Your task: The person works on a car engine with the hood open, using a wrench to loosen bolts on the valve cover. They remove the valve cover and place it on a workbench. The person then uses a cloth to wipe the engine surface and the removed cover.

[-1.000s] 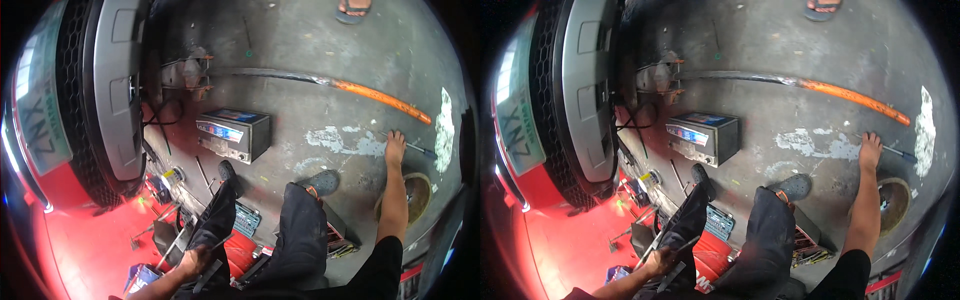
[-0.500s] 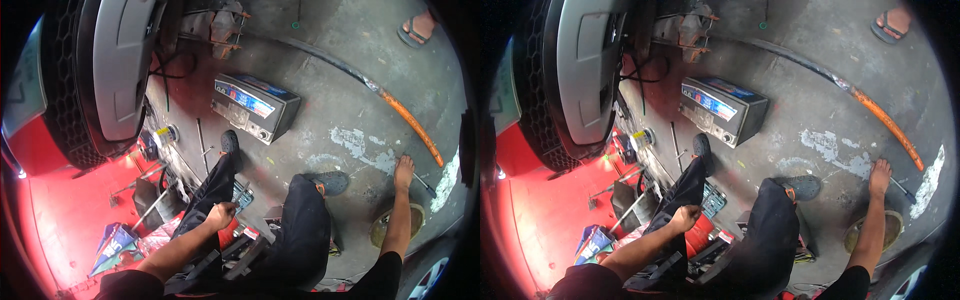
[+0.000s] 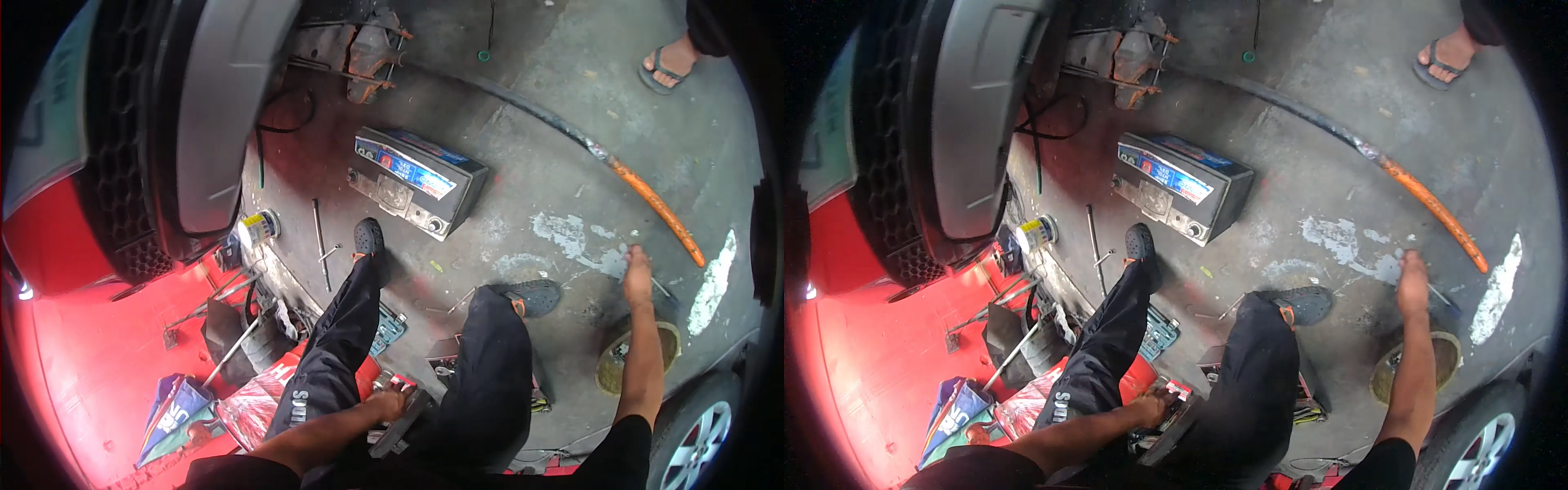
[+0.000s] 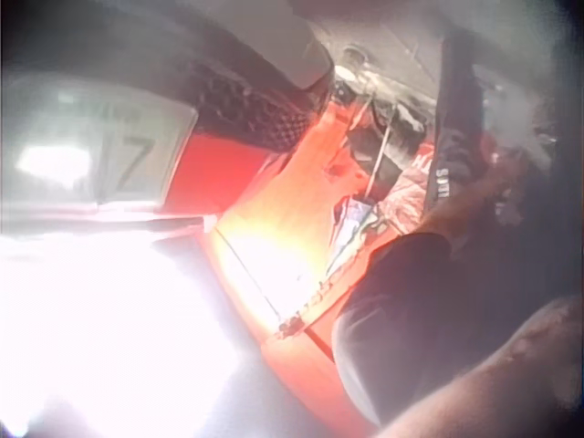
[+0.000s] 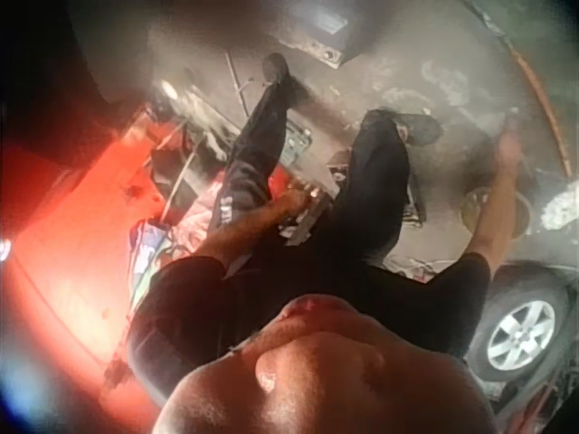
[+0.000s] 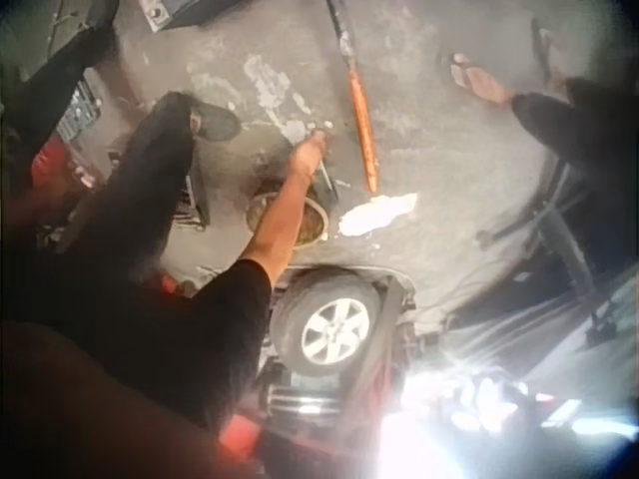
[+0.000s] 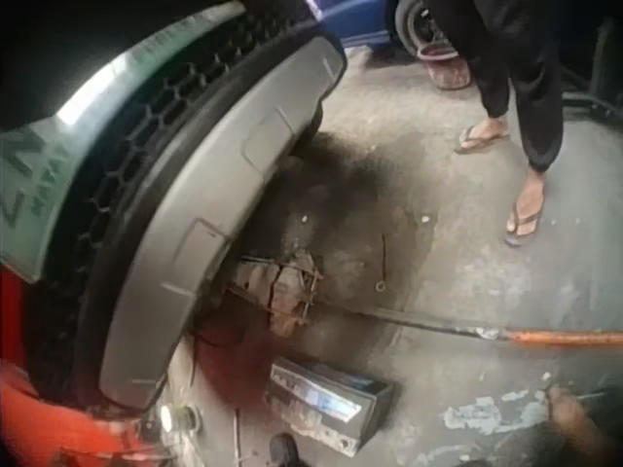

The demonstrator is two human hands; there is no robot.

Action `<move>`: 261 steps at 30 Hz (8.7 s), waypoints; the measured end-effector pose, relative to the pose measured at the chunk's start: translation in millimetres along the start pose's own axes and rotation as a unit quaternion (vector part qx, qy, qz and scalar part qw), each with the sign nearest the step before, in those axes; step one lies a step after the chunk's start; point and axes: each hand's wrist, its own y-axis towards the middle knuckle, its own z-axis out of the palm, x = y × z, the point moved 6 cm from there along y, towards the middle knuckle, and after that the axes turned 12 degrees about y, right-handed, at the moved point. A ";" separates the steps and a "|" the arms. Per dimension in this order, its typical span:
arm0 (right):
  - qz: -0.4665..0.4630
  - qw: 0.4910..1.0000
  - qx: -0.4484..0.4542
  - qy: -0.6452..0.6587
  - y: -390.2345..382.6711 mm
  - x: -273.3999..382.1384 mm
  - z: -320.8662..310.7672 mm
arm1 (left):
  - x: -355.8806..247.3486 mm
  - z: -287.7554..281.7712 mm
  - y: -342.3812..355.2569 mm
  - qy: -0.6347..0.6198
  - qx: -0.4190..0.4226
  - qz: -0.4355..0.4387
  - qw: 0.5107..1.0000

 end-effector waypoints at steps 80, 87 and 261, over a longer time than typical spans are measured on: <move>-0.482 0.873 0.002 -0.077 -44.4 1356.2 -267.9 | 568.1 -623.7 -797.2 -0.275 -0.441 -0.302 0.799; -0.483 0.873 0.000 -0.070 -44.1 1353.3 -266.5 | 529.7 -668.2 -843.2 -0.206 -0.396 -0.326 0.834; -0.532 0.819 -0.034 -0.214 -38.2 1351.6 -253.4 | 447.9 -146.2 -963.8 -0.413 -0.819 0.330 -0.224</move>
